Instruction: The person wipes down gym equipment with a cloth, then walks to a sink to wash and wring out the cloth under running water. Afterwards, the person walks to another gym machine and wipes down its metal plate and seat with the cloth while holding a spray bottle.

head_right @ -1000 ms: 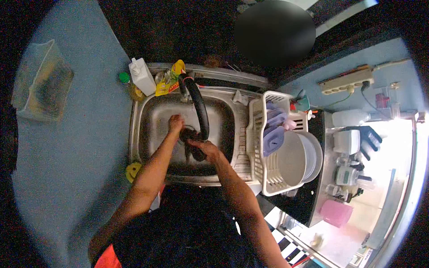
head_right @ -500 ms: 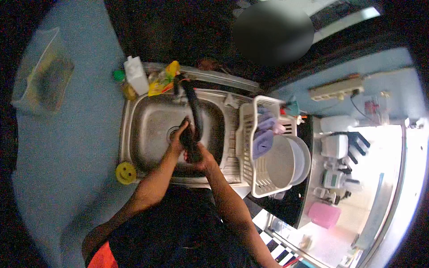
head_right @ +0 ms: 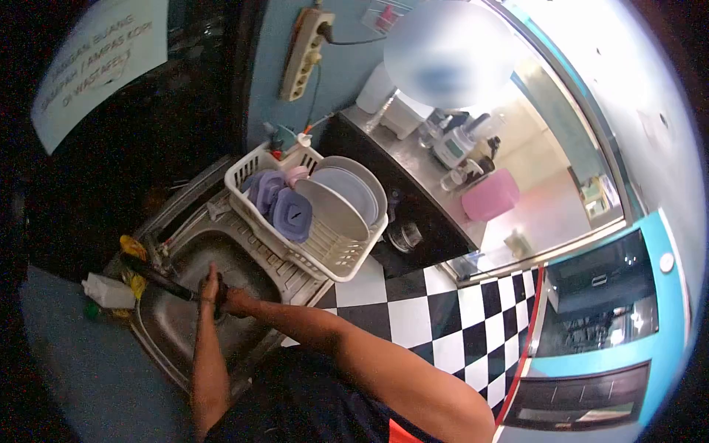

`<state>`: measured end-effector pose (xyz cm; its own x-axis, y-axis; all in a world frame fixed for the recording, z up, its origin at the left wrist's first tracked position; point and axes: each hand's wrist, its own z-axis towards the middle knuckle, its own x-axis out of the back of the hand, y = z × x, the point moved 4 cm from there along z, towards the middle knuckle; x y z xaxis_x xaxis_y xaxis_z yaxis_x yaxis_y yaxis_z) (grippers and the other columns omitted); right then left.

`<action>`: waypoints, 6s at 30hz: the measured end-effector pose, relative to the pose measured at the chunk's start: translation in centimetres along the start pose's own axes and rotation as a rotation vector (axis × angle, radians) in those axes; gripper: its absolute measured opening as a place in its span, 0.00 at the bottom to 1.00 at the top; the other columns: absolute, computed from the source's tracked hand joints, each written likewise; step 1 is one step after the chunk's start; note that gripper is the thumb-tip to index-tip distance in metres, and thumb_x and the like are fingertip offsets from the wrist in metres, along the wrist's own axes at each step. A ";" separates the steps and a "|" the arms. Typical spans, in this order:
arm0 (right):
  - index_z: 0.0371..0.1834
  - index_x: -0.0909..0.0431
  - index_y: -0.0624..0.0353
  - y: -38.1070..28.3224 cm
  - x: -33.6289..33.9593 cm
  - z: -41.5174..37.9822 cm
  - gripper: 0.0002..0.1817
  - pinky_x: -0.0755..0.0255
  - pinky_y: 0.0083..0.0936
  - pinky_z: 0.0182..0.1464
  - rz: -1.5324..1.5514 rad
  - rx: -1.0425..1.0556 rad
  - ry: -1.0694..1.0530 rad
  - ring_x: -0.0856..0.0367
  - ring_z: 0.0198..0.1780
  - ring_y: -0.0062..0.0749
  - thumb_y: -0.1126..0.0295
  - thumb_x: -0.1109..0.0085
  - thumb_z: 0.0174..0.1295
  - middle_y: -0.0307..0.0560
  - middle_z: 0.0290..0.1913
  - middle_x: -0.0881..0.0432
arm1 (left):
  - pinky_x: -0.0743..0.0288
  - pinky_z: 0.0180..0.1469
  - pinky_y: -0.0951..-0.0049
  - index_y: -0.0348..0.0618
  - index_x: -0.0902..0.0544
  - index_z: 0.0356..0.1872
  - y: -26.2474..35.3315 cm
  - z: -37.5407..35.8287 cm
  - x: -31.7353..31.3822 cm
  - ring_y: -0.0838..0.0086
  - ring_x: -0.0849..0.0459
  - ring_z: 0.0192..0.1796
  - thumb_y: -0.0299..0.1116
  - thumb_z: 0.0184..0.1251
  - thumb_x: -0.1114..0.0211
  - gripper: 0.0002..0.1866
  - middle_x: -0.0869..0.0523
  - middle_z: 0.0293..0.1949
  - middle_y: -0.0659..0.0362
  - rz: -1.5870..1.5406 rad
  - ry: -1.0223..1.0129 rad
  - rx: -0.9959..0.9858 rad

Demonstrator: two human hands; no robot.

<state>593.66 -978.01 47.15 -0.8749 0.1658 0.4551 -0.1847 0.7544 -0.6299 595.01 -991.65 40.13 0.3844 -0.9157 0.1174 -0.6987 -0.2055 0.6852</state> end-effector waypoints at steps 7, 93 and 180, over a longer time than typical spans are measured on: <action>0.45 0.21 0.58 -5.1 0.1 -1.6 0.19 0.22 0.50 0.37 1.532 -0.169 -0.348 0.18 0.36 0.43 0.55 0.35 0.62 0.51 0.37 0.18 | 0.31 0.65 0.49 0.45 0.31 0.67 -5.7 -2.7 -0.3 0.59 0.26 0.65 0.67 0.69 0.48 0.38 0.27 0.65 0.52 -1.302 -0.242 -0.442; 0.47 0.25 0.54 -9.9 -1.2 -5.5 0.16 0.32 0.25 0.25 1.546 -0.093 -0.395 0.26 0.30 0.26 0.59 0.35 0.64 0.41 0.39 0.23 | 0.28 0.65 0.57 0.35 0.22 0.53 4.2 -14.8 0.3 0.58 0.19 0.55 0.41 0.67 0.35 0.21 0.20 0.54 0.51 -1.562 -0.540 -0.718; 0.54 0.21 0.62 -17.3 -6.4 -14.0 0.38 0.44 0.18 0.20 1.867 0.111 -1.184 0.40 0.17 0.21 0.34 0.51 0.66 0.37 0.23 0.29 | 0.41 0.75 0.52 0.43 0.35 0.71 4.9 -25.7 7.7 0.50 0.48 0.79 0.64 0.74 0.53 0.38 0.33 0.73 0.52 -1.776 -0.725 -0.805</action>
<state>608.73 -983.26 63.95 0.1819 0.0635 -0.9813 0.9595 0.2068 0.1913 610.11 -990.85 62.84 -0.2014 0.0798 -0.9763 0.5149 -0.8393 -0.1748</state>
